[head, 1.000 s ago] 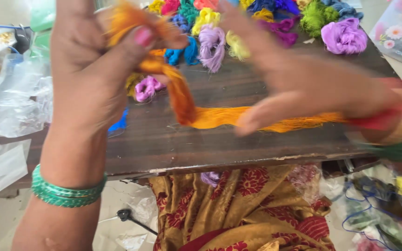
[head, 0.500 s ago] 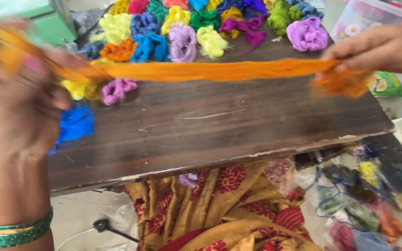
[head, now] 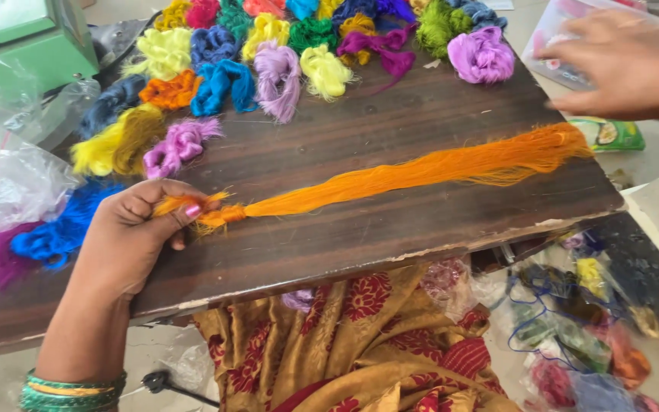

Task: The person selects a bundle of orange yarn, aligns and smooths it on a wooden table, folds it, ties a knot at the center to form a loop, and then places the finished tassel into a small plastic bag. Other colorful yarn bundles are visible on the table.

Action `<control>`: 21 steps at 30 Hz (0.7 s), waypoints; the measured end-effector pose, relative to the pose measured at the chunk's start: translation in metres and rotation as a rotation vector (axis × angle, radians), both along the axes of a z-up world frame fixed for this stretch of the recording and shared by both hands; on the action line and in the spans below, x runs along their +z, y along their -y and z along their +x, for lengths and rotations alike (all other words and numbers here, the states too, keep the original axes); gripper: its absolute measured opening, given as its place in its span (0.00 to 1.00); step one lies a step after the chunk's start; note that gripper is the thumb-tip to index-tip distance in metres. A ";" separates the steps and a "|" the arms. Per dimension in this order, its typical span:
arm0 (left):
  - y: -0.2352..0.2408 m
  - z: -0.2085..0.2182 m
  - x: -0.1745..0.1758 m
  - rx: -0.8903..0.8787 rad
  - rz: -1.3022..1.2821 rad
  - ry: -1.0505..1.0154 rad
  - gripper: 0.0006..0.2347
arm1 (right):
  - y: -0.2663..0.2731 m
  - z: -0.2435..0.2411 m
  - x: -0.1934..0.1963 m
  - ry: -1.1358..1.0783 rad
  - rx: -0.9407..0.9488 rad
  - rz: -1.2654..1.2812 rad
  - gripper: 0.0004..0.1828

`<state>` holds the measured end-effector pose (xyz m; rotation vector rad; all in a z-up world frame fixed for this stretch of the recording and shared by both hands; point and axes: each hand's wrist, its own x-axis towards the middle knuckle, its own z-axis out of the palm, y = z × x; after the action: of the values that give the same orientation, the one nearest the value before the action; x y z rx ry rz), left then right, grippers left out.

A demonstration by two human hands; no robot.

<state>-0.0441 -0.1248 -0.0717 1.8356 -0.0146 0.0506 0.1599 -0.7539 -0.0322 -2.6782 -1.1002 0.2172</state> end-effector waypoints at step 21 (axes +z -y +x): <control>-0.036 -0.012 0.002 0.149 -0.480 0.222 0.02 | -0.172 -0.061 0.051 -0.696 -0.181 0.058 0.25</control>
<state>-0.0564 -0.0892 -0.0696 1.3418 -0.0191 0.3345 0.0986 -0.5815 0.0186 -2.3200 -0.6268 0.9698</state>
